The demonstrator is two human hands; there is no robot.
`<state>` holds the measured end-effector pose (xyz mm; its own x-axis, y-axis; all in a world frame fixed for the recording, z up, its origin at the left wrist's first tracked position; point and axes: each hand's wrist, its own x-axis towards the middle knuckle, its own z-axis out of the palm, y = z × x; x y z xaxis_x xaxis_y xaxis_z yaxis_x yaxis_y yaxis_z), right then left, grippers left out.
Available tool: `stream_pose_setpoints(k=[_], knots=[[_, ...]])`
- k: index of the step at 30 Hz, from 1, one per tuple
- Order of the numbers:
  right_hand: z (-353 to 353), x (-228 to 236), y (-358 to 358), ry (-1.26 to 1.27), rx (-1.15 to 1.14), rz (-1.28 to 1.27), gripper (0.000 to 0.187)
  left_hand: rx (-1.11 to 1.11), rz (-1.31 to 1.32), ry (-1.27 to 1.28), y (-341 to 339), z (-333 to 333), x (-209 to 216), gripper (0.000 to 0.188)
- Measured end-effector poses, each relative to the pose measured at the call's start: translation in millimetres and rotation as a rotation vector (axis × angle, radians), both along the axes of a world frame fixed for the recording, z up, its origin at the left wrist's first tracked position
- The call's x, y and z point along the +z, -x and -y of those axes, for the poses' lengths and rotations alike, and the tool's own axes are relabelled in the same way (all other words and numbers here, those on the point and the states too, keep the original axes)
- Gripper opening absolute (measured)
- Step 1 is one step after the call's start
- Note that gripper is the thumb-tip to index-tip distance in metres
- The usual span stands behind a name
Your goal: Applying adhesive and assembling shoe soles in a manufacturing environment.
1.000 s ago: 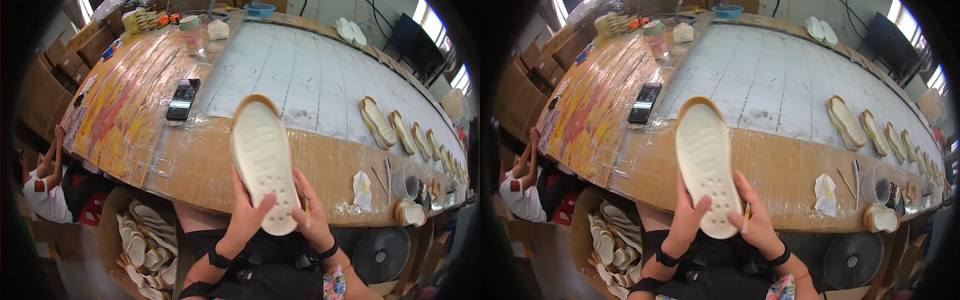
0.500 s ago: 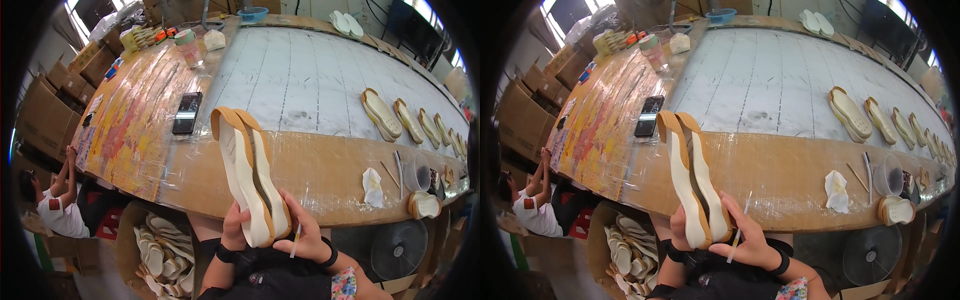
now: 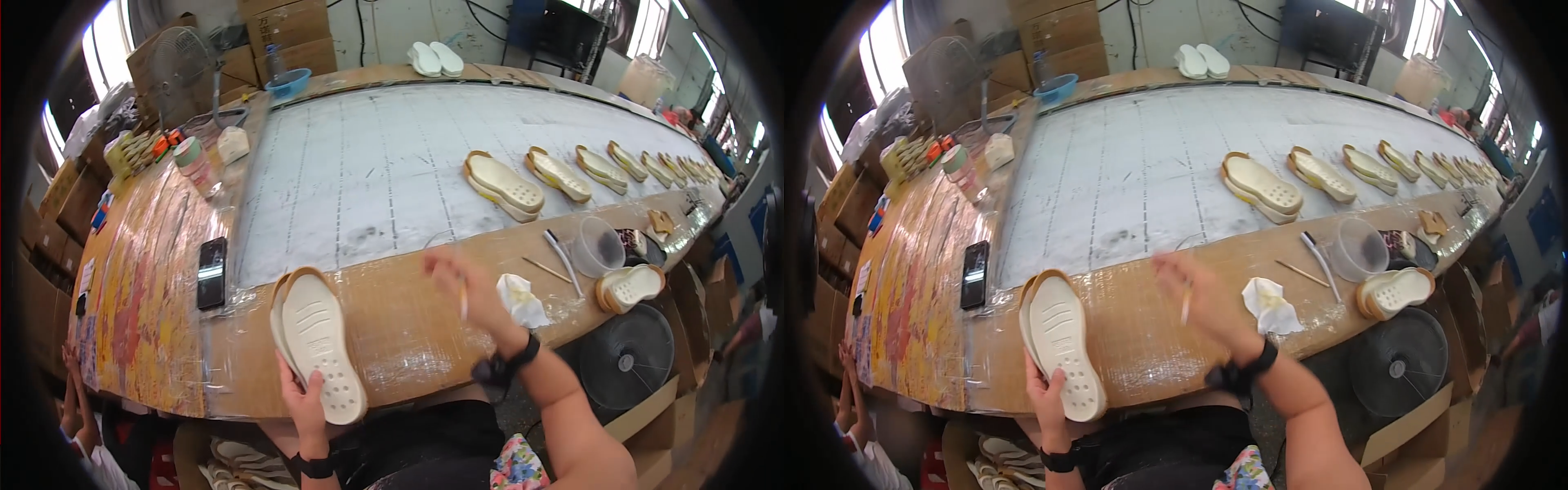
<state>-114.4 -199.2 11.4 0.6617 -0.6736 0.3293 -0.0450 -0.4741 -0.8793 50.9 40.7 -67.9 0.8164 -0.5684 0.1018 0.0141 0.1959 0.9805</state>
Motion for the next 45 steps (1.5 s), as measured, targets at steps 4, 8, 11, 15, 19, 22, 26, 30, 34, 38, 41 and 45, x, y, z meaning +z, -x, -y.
stream_pose_setpoints(k=[4, 8, 11, 15, 19, 22, 26, 30, 34, 38, 41, 45], knots=[[175.9, -39.9, 16.9, 0.158, -0.622, 0.019, 0.029, 0.186, 0.264, -0.331, -1.1, 4.2, 4.0, 0.055], [290.5, -95.8, 77.9, 0.158, -1.24, 0.046, 0.028, 0.206, 0.067, -0.175, -9.2, 1.1, -27.6, 0.042], [294.2, -115.3, 64.6, -0.176, -1.23, -0.048, 0.028, 0.251, 0.124, -0.205, -11.1, -13.4, -20.0, 0.036], [340.2, -161.5, 89.8, -0.435, -1.15, 0.163, 0.036, 0.227, 0.171, -0.219, -6.8, 8.0, -25.1, 0.034], [302.5, -154.6, 17.8, -0.372, -0.902, 0.011, 0.043, 0.239, 0.098, -0.135, -4.6, 6.3, -17.2, 0.036], [260.9, -130.9, -27.5, -0.467, -0.801, 0.002, 0.042, 0.251, 0.169, -0.209, -4.7, 4.7, -20.7, 0.04], [204.7, -95.3, -39.0, -0.605, -0.142, -0.043, 0.041, 0.302, 0.272, -0.385, 4.9, -1.7, 14.7, 0.048], [117.5, -79.8, -49.4, -1.235, 0.193, 0.202, 0.042, 0.234, 0.264, -0.093, 28.3, 2.7, 62.5, 0.061], [-9.9, -29.1, -45.5, -1.409, 0.496, 0.212, 0.046, -0.109, 0.036, 0.201, 37.1, 30.9, 79.1, 0.074], [-69.3, -31.5, -35.2, -1.451, 0.435, 0.244, 0.051, -0.049, -0.07, 0.186, 43.4, 40.7, 68.5, 0.068], [-83.1, -26.5, -25.5, -1.479, 0.38, 0.244, 0.049, -0.058, -0.051, 0.179, 44.6, 35.3, 58.1, 0.061], [-92.2, -35.1, -21.8, -1.513, 0.415, 0.263, 0.049, -0.082, -0.007, 0.191, 53.3, 29.7, 59.0, 0.066]])
